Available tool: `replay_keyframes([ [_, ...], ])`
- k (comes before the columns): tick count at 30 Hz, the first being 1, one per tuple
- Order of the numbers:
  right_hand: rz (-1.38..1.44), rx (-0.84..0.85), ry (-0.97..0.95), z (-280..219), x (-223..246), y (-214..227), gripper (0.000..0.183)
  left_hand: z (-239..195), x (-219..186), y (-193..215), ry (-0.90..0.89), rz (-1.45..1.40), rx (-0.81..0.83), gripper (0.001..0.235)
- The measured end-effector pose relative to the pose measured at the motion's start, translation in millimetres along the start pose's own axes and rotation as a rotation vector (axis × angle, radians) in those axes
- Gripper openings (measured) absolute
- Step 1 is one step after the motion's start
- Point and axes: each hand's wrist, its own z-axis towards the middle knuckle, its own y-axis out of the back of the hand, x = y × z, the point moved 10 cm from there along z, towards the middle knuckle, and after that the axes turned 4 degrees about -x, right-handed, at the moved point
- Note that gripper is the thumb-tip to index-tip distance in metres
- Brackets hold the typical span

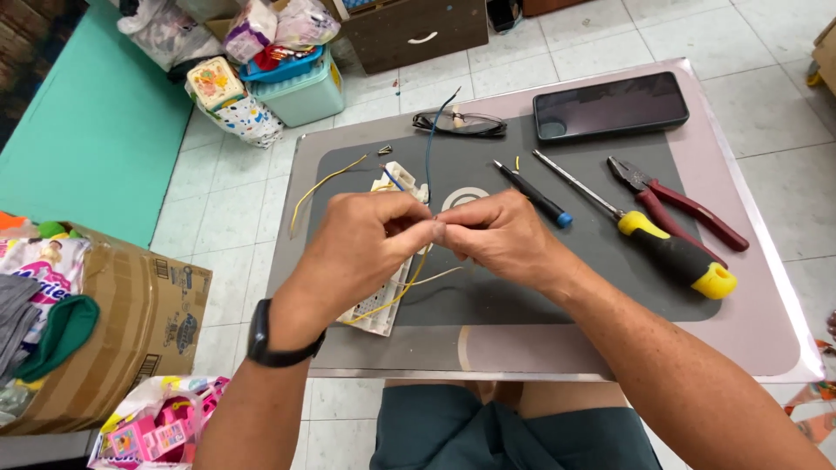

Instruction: The person strips the insulation from yellow and blue wires using pliers and twists the exposed ends. They then use a screwdriver to loosen screws on a white electrical outlet, insert the wires into the terminals, and tighten the screws to secure the connections.

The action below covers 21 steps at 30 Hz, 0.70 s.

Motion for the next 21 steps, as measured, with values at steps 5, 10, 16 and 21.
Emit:
replay_keyframes([
  [5,-0.047,-0.095,0.263,1.8,0.3,4.1,0.018,3.2,47.9,-18.3,0.246,-0.203,-0.039,0.026],
  [10,-0.132,-0.091,0.366,1.6,1.3,1.9,0.017,-1.3,66.8,-20.2,0.348,-0.192,-0.056,0.04],
  [16,-0.014,-0.014,0.245,6.0,-18.3,4.5,0.013,-18.5,-13.6,0.0,-0.497,0.187,-0.076,0.032],
  [21,-0.019,0.065,0.188,5.4,-26.2,-5.9,0.015,-30.2,1.2,-14.5,-0.659,0.383,-0.053,0.009],
])
